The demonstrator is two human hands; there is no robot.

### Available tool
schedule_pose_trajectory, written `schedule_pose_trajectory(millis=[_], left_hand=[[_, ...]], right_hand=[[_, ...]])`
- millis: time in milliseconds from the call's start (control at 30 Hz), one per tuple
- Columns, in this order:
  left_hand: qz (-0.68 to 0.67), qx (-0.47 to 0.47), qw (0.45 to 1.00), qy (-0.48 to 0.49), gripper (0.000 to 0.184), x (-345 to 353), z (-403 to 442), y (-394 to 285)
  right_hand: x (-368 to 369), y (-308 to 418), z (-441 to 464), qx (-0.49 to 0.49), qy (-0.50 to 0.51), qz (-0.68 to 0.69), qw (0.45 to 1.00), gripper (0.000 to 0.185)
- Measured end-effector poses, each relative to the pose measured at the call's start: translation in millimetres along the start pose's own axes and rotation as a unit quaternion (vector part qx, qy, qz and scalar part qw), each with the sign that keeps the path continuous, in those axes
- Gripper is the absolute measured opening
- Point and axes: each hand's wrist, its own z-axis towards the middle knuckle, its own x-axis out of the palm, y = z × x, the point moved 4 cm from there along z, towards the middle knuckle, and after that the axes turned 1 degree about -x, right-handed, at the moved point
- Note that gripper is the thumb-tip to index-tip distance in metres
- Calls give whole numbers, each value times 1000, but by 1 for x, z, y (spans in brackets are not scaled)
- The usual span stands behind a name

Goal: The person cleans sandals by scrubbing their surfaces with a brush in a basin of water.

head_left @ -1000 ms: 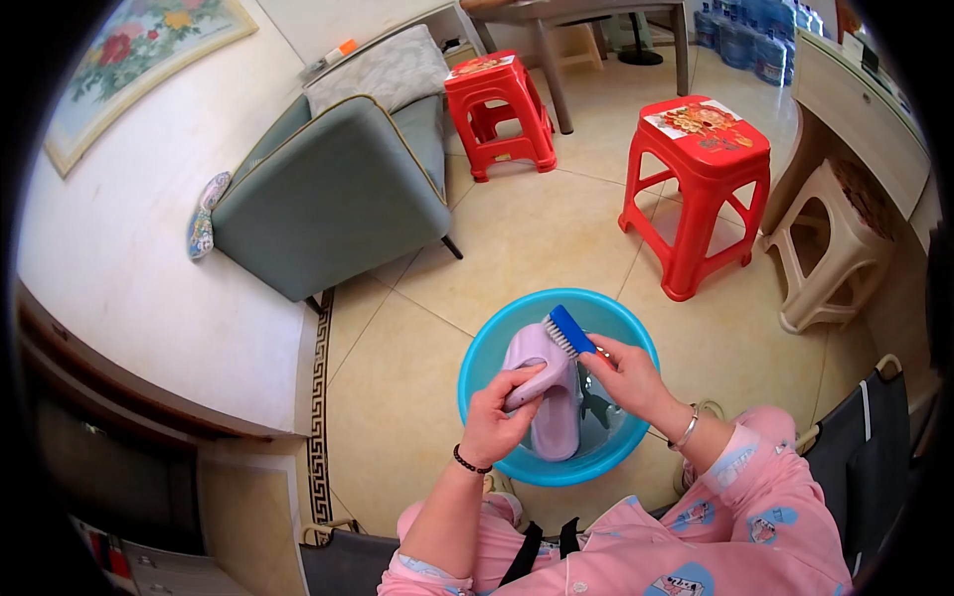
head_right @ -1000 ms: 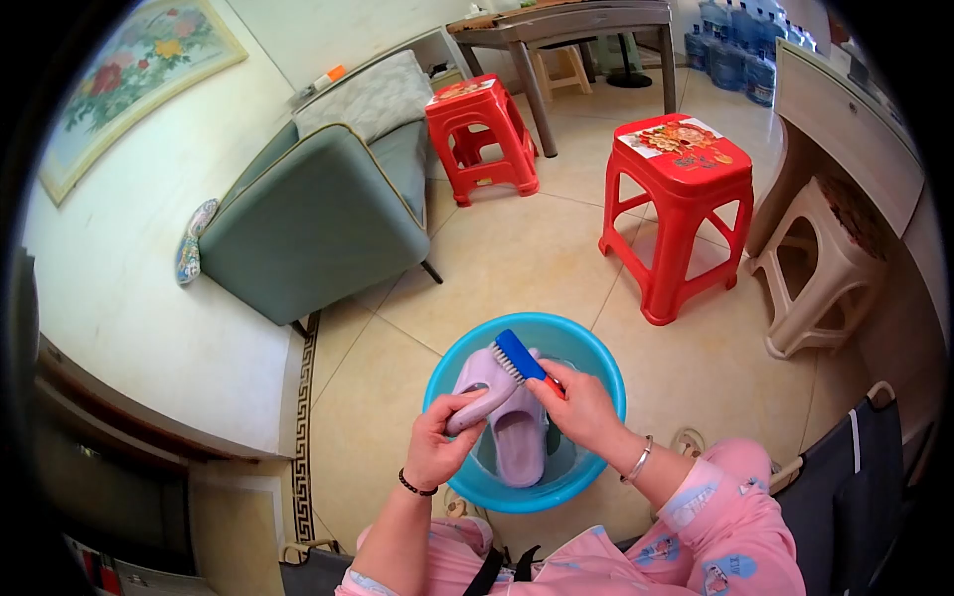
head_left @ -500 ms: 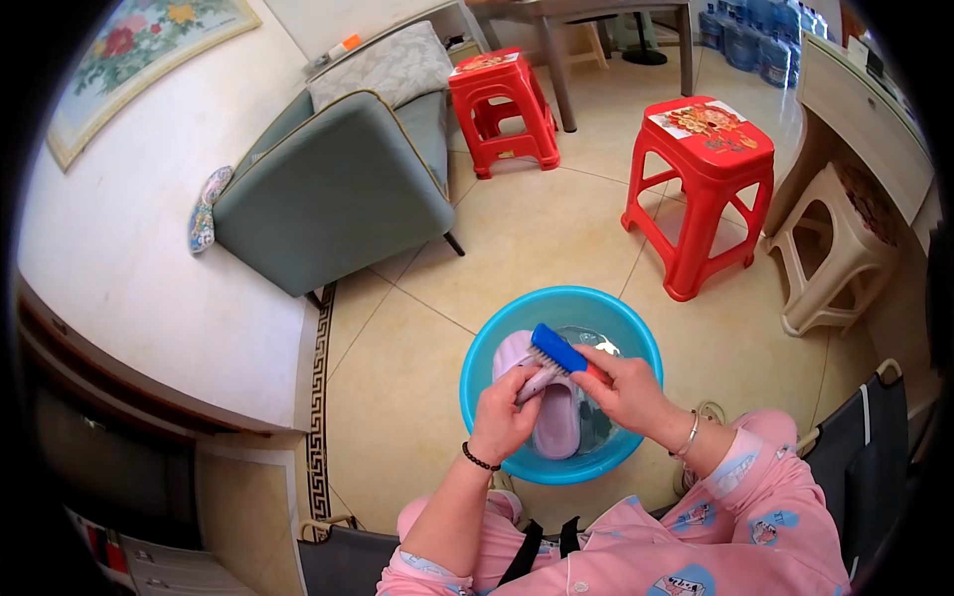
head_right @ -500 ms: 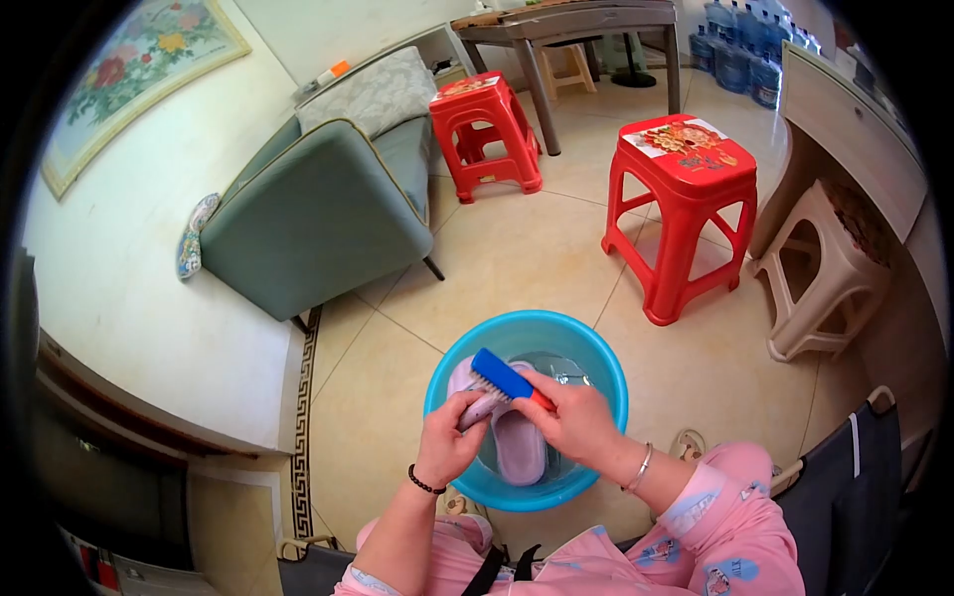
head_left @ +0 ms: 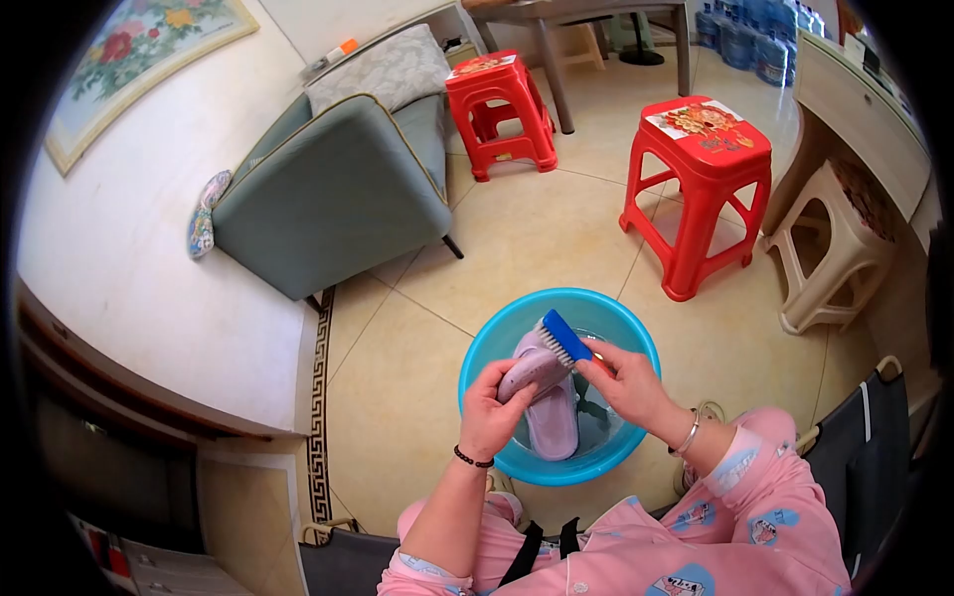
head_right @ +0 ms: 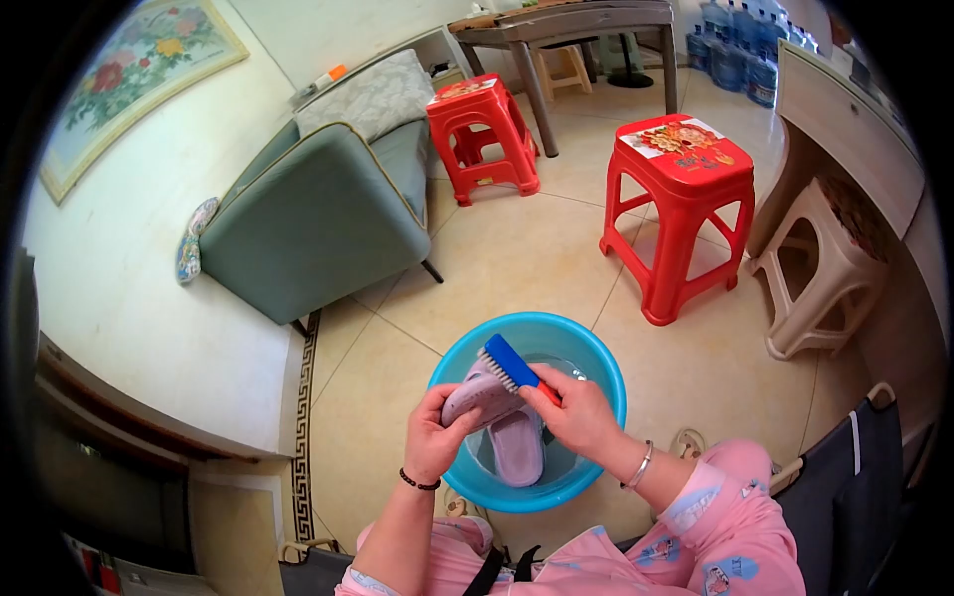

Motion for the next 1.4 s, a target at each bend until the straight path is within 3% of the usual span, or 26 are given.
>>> schedule_pose_trajectory(millis=[67,200,467,833,900,1000,1200,1400], left_hand=[[152,51,987,-13,26,3,-2,-6],[194,51,980,-12,27,8,-4,-10],[289,184,939,-6,32,13,-3,-17],[324,105,940,-11,30,8,-4,3],[330,109,938,-14,31,10,-3,4],[260,173,949,-40,31,11,-3,0],[26,43,997,-64,33,3,-4,-7],[-56,-19,998,-32,40,-4,3,-1]], right_hand=[[2,5,-4,-21,0,-6,1000,38],[2,4,-6,-47,-13,-54,997,40],[5,7,-10,-91,-16,-120,988,44],[13,19,-23,-175,-23,-151,973,43],[8,15,-14,-118,-17,-120,986,41],[1,4,-4,-28,-10,-84,996,37],[0,-10,0,51,6,-36,998,37],[4,-4,-2,49,17,-4,999,38]])
